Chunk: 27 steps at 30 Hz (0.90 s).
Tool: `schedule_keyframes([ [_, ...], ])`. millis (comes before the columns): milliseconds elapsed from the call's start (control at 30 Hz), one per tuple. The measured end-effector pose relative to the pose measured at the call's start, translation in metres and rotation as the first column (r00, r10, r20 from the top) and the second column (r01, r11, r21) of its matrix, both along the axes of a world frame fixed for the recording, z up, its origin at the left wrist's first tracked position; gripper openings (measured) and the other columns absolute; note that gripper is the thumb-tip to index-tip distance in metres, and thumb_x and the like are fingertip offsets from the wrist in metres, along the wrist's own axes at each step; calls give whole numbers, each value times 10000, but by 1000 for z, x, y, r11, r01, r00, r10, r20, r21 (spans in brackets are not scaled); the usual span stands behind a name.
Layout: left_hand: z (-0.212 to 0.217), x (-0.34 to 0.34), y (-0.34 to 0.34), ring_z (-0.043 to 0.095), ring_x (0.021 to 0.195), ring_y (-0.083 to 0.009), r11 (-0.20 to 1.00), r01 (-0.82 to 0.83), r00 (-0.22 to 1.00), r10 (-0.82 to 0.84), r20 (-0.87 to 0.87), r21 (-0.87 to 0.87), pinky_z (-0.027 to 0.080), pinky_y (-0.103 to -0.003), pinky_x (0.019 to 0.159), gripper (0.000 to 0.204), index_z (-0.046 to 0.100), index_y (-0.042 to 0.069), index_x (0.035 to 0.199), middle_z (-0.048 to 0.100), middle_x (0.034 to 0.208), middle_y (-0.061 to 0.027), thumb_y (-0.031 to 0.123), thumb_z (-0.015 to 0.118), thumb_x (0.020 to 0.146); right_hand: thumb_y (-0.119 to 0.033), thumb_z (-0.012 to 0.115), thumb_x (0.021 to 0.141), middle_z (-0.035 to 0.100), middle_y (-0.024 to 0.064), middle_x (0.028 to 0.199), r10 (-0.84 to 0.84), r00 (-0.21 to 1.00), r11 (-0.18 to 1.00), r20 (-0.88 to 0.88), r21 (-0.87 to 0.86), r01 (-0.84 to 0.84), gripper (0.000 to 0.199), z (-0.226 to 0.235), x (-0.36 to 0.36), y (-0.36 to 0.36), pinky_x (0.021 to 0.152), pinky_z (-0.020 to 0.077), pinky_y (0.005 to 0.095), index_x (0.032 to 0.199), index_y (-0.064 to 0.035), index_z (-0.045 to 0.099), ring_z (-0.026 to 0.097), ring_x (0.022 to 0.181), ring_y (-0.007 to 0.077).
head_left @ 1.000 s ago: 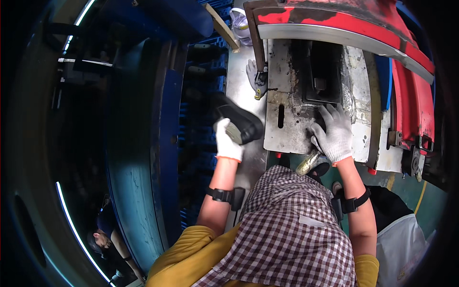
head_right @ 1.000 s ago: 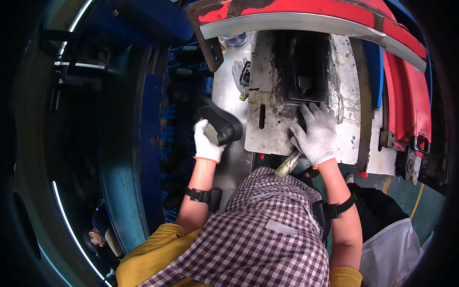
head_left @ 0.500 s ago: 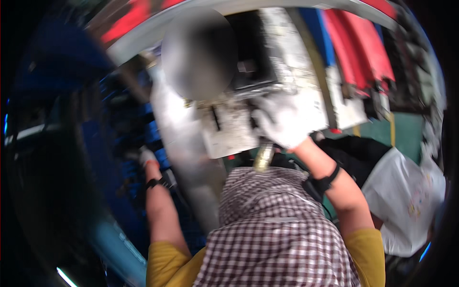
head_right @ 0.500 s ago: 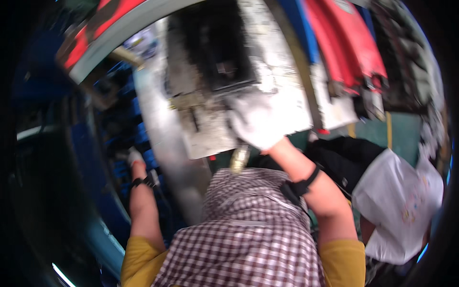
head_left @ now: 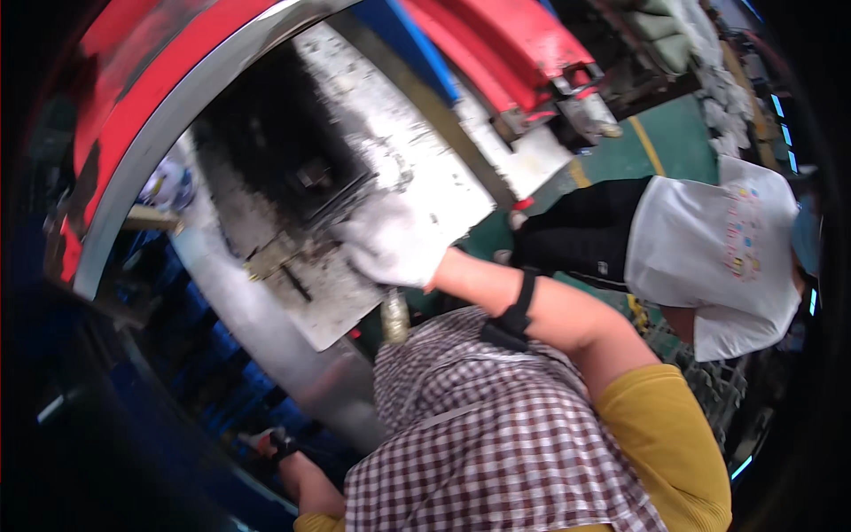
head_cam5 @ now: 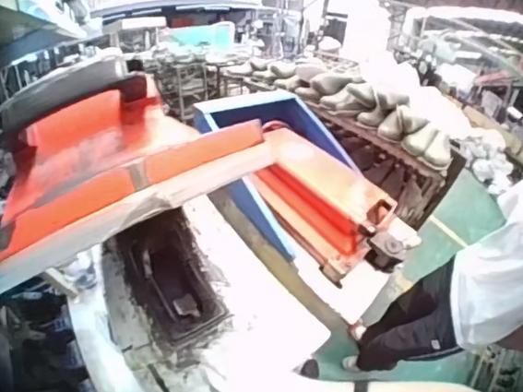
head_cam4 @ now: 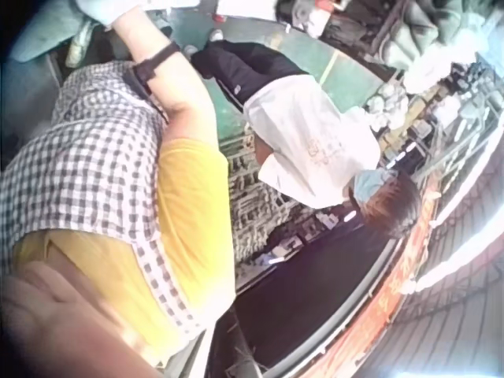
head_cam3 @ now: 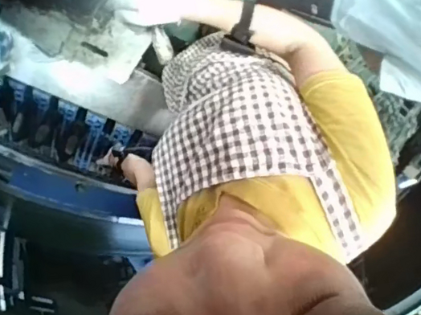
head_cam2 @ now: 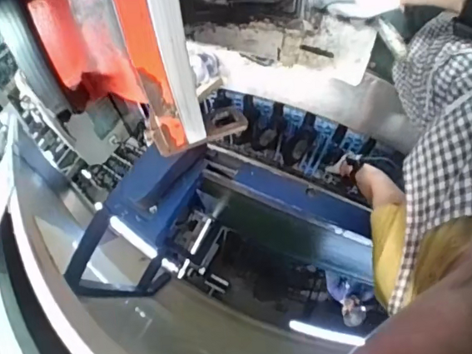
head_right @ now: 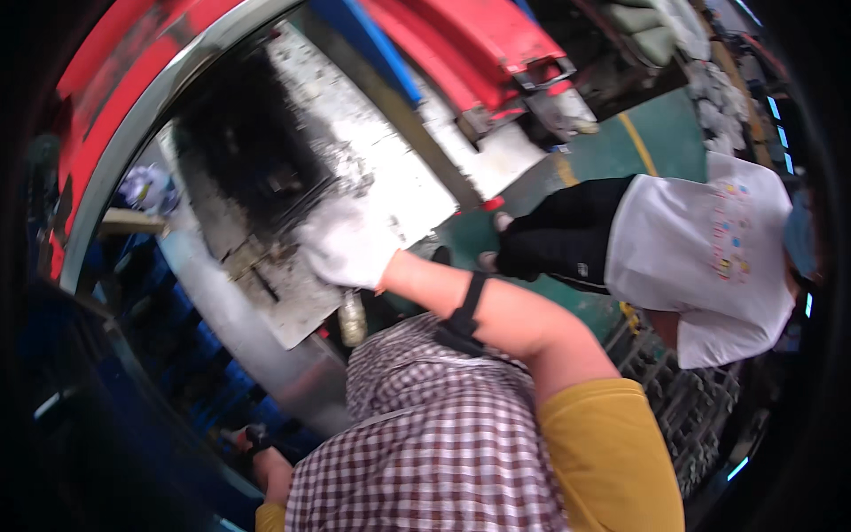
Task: Pressing outsoles onto shoe uppers using a pneumatic pressing machine in a shoe factory.
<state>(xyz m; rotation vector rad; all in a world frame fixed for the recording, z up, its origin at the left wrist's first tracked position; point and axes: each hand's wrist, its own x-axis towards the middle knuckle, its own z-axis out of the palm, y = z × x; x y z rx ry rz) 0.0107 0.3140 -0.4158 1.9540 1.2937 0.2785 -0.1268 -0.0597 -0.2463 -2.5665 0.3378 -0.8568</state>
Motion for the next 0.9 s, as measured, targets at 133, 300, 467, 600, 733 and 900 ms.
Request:
schedule_keyframes([
  [133, -30, 79, 113, 609, 1172, -350, 974, -46, 990, 73, 117, -222, 405, -654, 1014, 506, 672, 95, 1176, 685, 1183, -69, 484, 706, 854, -222, 642, 809, 616, 80, 702, 19, 996, 997, -89, 73, -13, 115, 6, 2, -2, 710, 534, 459, 833, -120, 688, 636, 761, 317],
  [300, 3, 56, 233, 603, 1198, -349, 709, -63, 940, 278, 197, -703, 355, -675, 1047, 454, 692, 131, 1147, 689, 1195, -60, 432, 703, 807, -243, 632, 836, 648, 65, 741, 34, 993, 993, -111, 114, -22, 160, 14, 3, -6, 742, 539, 454, 895, -133, 733, 656, 817, 307],
  [467, 75, -15, 152, 584, 1187, -363, 156, -45, 829, 557, 50, -987, 394, -627, 1048, 492, 661, 85, 1180, 657, 1189, -125, 363, 633, 775, -226, 635, 886, 689, 116, 821, 60, 966, 994, -252, 102, -35, 230, 15, 2, -3, 770, 537, 456, 1030, -98, 762, 661, 836, 337],
  [600, 133, -66, 65, 531, 1267, -383, -44, 337, 939, 85, 333, -940, 389, -588, 1107, 796, 537, -29, 1351, 581, 1275, -225, 287, 662, 632, -222, 642, 853, 674, 77, 801, 83, 986, 990, -141, 127, -65, 162, 18, 4, 0, 751, 535, 453, 950, -145, 747, 657, 828, 310],
  [733, 191, -71, -46, 434, 1408, -439, -301, 434, 870, -107, 482, -849, 267, -583, 1254, 976, 347, -5, 1563, 482, 1472, -246, 160, 685, 663, -240, 688, 892, 696, 174, 1159, 363, 915, 852, -176, 460, -250, 475, 41, 2, 19, 967, 532, 438, 1340, -85, 661, 662, 1101, 352],
  [900, 183, -41, -129, 346, 1525, -314, -344, 461, 694, -436, 573, -818, 223, -445, 1284, 794, 304, 102, 1630, 368, 1658, -112, 197, 611, 904, -290, 702, 956, 238, 216, 1701, 369, 922, 270, 115, 937, -224, 913, 60, 18, 55, 1275, 214, 363, 1660, -42, 177, 217, 1586, 304],
])
